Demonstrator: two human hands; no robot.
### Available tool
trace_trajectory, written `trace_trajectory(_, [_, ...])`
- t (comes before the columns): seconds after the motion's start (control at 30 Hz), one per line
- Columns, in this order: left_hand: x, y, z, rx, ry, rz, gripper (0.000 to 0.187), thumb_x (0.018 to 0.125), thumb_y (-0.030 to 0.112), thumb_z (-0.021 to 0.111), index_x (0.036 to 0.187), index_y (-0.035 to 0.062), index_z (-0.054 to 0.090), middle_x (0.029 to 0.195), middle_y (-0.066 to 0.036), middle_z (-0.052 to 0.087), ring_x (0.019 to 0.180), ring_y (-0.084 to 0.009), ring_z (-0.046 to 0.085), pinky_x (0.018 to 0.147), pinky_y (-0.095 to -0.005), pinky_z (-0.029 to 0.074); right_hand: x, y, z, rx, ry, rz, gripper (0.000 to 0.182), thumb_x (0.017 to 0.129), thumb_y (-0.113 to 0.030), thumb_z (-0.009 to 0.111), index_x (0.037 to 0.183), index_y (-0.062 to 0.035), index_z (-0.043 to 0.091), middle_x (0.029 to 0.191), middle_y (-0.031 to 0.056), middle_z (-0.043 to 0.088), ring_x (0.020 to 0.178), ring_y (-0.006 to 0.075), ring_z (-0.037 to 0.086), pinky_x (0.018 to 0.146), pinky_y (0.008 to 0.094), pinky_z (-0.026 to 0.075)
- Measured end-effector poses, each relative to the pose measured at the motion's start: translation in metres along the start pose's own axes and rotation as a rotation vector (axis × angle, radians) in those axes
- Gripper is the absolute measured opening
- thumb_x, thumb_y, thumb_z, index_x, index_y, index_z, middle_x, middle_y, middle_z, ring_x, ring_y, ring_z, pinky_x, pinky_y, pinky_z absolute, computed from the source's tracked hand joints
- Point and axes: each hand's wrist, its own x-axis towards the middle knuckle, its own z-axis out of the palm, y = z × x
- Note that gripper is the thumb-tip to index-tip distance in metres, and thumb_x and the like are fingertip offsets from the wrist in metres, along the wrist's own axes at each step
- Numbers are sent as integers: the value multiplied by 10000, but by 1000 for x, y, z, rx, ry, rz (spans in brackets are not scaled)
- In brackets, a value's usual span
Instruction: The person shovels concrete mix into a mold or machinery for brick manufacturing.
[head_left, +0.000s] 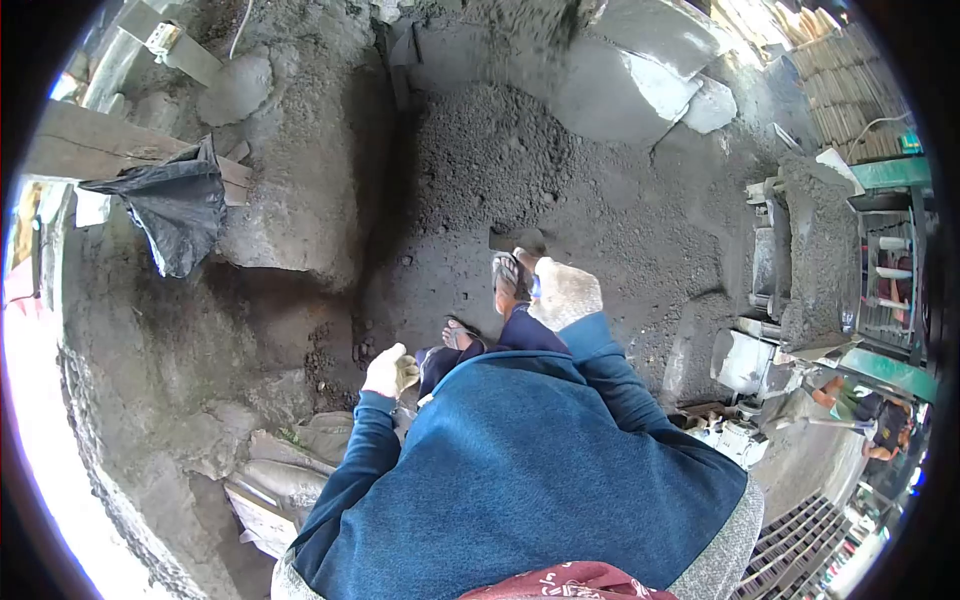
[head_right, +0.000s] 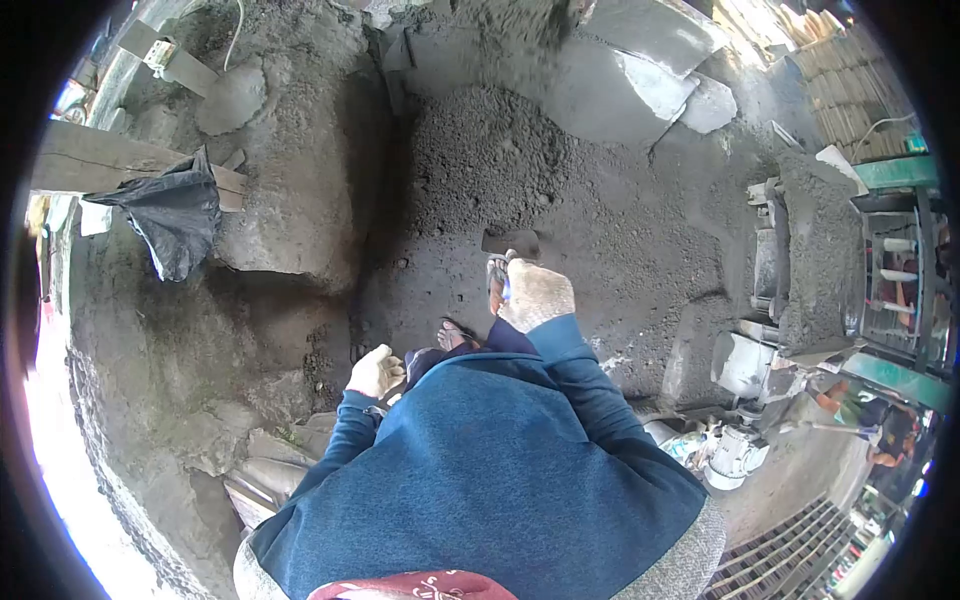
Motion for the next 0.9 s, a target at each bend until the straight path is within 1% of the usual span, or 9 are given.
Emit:
trace_trajectory(0.27, [-116, 99, 178, 34, -478, 197, 461, 968, 429, 571, 1192, 28, 584, 997, -124, 632, 909, -260, 624, 812, -415, 524, 60, -45, -29, 599, -402, -45, 526, 843, -182, 680, 1302, -54, 456, 916, 155, 680, 846, 310, 677, 731, 418, 546])
trace_trajectory(0.3, [-117, 105, 196, -3, -500, 169, 481, 967, 442, 562, 1208, 26, 574, 1029, -143, 631, 943, -280, 620, 852, -435, 512, 72, -35, -3, 520, -207, -277, 449, 875, -117, 654, 1294, -56, 506, 930, 140, 708, 819, 219, 701, 688, 366, 558])
trace_trajectory(0.4, [-119, 127, 251, -100, -511, 165, 510, 959, 459, 557, 1226, 24, 560, 1089, -180, 627, 1014, -323, 610, 934, -478, 485, 87, -14, 17, 746, -144, -405, 422, 854, -109, 704, 1242, -38, 555, 996, 174, 695, 920, 245, 692, 810, 358, 555])
trace_trajectory(0.5, [-90, 125, 278, -379, -390, 201, 359, 933, 359, 607, 1061, 23, 597, 1043, -177, 635, 968, -313, 620, 902, -483, 503, 89, 26, 39, 1041, -208, -137, 433, 879, -151, 702, 1279, -53, 568, 1082, 150, 689, 980, 234, 677, 827, 346, 547])
trace_trajectory(0.67, [-74, 142, 334, -320, -416, 333, 159, 898, 183, 598, 888, 25, 588, 883, -168, 662, 796, -285, 646, 750, -410, 539, 110, 102, 94, 1544, -514, 901, 406, 989, -374, 541, 1220, -44, 590, 1064, 131, 673, 926, 254, 669, 777, 420, 552])
trace_trajectory(0.7, [-87, 137, 353, 208, -371, 957, 151, 895, 164, 606, 904, 13, 602, 875, -156, 665, 790, -280, 655, 720, -395, 538, 113, 104, 103, 1668, -463, 1011, 426, 973, -411, 572, 1160, -29, 599, 1007, 136, 665, 869, 244, 662, 740, 429, 561])
trace_trajectory(0.77, [-89, 119, 385, 605, -508, 1286, 152, 883, 136, 635, 932, -7, 623, 829, -126, 668, 740, -245, 669, 645, -348, 529, 118, 113, 115, 2018, -571, 900, 444, 959, -449, 600, 1074, -20, 619, 933, 130, 671, 820, 233, 662, 704, 410, 566])
trace_trajectory(0.87, [-130, 117, 422, 369, -760, 344, 157, 853, 137, 695, 929, 12, 637, 687, -60, 640, 583, -142, 638, 521, -269, 494, 99, 117, 100, 2270, -633, 742, 391, 950, -419, 613, 1048, -40, 622, 905, 115, 682, 768, 216, 659, 670, 361, 557])
trace_trajectory(0.9, [-140, 117, 422, 417, -804, 354, 155, 849, 146, 705, 917, 23, 641, 662, -45, 629, 555, -122, 619, 503, -256, 478, 99, 110, 105, 2236, -542, 842, 378, 937, -409, 627, 1042, -46, 615, 899, 116, 674, 735, 215, 650, 647, 359, 554])
